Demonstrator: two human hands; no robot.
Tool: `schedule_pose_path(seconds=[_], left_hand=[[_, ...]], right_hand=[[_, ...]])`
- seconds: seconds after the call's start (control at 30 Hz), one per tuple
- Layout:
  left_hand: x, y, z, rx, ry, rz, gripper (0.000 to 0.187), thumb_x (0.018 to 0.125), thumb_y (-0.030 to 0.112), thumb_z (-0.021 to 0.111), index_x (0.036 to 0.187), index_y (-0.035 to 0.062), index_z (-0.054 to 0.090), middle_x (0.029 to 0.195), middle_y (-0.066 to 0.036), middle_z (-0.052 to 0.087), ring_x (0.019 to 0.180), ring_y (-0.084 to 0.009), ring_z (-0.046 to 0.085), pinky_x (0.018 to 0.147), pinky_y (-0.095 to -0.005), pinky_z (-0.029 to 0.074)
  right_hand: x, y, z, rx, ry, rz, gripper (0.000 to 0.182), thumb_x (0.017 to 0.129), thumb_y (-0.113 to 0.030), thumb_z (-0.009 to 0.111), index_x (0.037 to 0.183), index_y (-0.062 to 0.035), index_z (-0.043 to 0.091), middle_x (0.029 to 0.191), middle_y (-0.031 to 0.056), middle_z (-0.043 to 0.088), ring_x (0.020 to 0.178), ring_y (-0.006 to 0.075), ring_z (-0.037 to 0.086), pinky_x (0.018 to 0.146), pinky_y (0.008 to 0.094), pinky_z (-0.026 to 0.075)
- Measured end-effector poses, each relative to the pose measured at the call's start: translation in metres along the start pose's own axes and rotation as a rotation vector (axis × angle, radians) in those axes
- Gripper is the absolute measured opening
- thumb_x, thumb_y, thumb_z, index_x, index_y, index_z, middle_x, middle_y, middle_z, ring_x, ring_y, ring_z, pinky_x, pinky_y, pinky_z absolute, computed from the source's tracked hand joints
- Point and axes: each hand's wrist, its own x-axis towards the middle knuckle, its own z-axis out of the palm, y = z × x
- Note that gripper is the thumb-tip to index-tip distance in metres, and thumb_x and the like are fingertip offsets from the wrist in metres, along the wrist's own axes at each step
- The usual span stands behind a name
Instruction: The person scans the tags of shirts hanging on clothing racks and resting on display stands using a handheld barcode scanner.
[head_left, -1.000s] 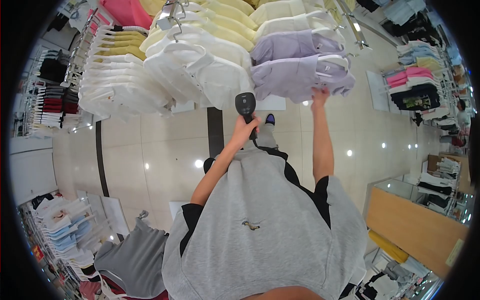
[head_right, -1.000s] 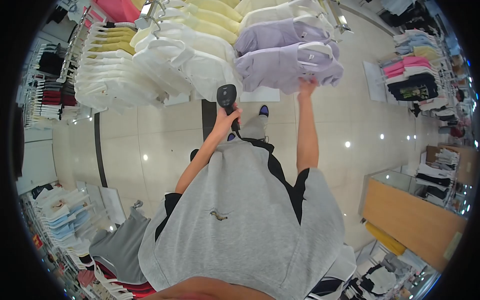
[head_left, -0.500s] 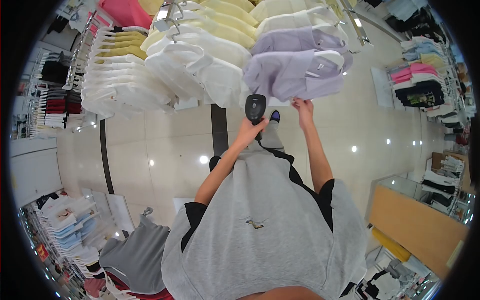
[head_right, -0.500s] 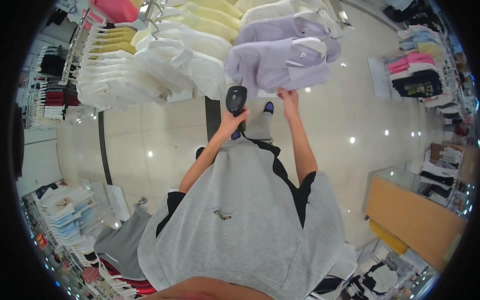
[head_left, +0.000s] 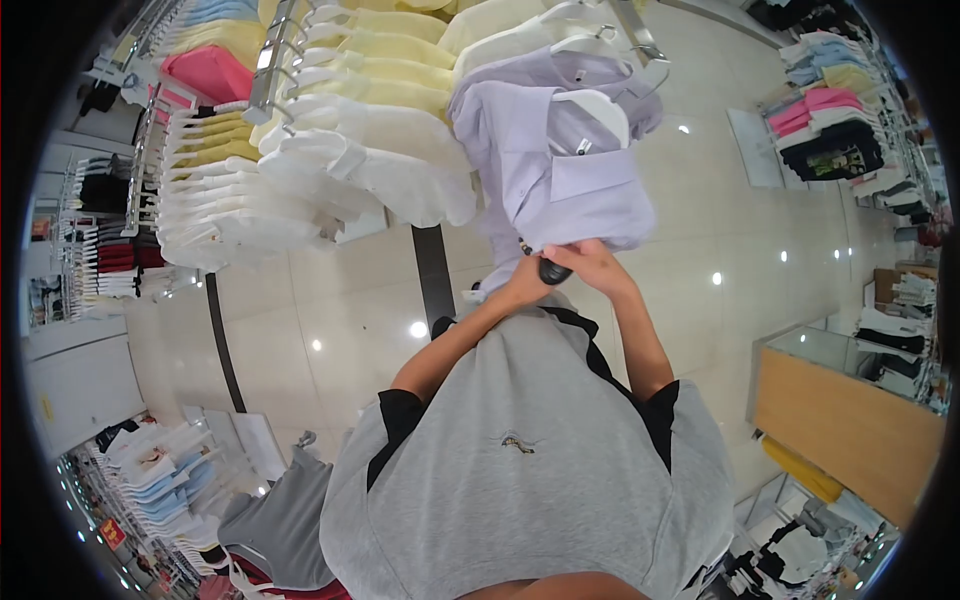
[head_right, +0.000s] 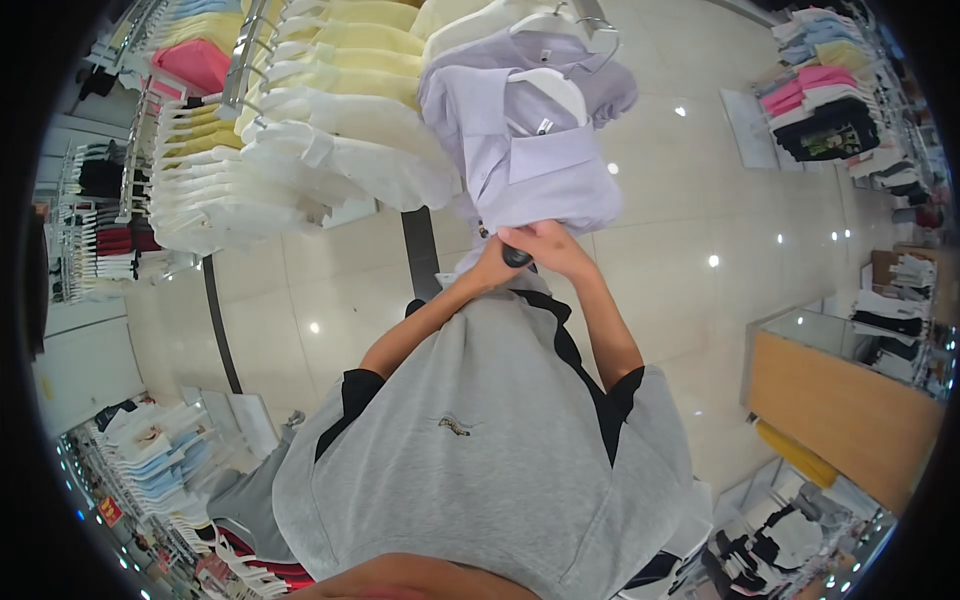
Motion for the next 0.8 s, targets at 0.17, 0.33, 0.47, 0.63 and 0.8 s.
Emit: schedule_pose_path(seconds=[0.17, 0.33, 0.47, 0.63, 0.8], left_hand=[[0.001, 0.022, -0.005, -0.574, 0.260, -0.152, 0.026, 0.076, 0.017, 0.074, 0.096, 0.0060, 0.062, 0.090, 0.000, 0.060, 0.085, -0.0123, 0.055, 0.076, -0.0297, 0.044], [0.017, 0.071, -0.006, -1.012, 0.279, -0.155, 0.014, 0.077, 0.012, 0.068, 0.086, 0.0090, 0.057, 0.081, 0.003, 0.051, 0.078, -0.0083, 0.049, 0.071, -0.0245, 0.039], [0.031, 0.082, 0.000, -0.985, 0.250, -0.189, 0.015, 0.077, 0.013, 0.068, 0.086, 0.0090, 0.057, 0.080, 0.003, 0.050, 0.076, -0.0083, 0.048, 0.069, -0.0243, 0.039], [0.030, 0.085, 0.002, -0.843, 0.501, -0.206, 0.017, 0.076, 0.011, 0.069, 0.088, 0.0087, 0.059, 0.081, 0.002, 0.052, 0.077, -0.0091, 0.049, 0.070, -0.0252, 0.039], [-0.009, 0.038, 0.003, -0.416, 0.703, -0.287, 0.036, 0.075, 0.004, 0.070, 0.111, 0.0056, 0.062, 0.093, 0.000, 0.057, 0.087, -0.0117, 0.054, 0.080, -0.0294, 0.045]], right_hand=[[-0.022, 0.099, -0.127, 0.369, -0.188, -0.264, 0.036, 0.091, -0.022, 0.056, 0.118, 0.0015, 0.055, 0.114, 0.0102, 0.061, 0.106, 0.0187, 0.059, 0.091, 0.0325, 0.046], [0.016, 0.216, -0.137, 0.235, 0.304, 0.188, 0.063, 0.086, -0.039, 0.059, 0.140, -0.0161, 0.036, 0.137, 0.0012, 0.043, 0.125, 0.0219, 0.042, 0.095, 0.0459, 0.041], [0.032, 0.199, -0.080, 0.599, -0.105, 0.129, 0.063, 0.084, -0.022, 0.060, 0.139, -0.0016, 0.037, 0.131, 0.0078, 0.050, 0.118, 0.0190, 0.049, 0.097, 0.0349, 0.041], [0.060, 0.186, -0.096, 0.009, -0.077, 0.102, 0.053, 0.087, -0.025, 0.059, 0.133, -0.0007, 0.046, 0.126, 0.0080, 0.055, 0.112, 0.0163, 0.053, 0.095, 0.0307, 0.043], [0.064, 0.185, -0.117, 0.662, 0.462, 0.018, 0.042, 0.089, -0.024, 0.060, 0.124, -0.0017, 0.052, 0.119, 0.0081, 0.057, 0.106, 0.0153, 0.055, 0.094, 0.0312, 0.044]])
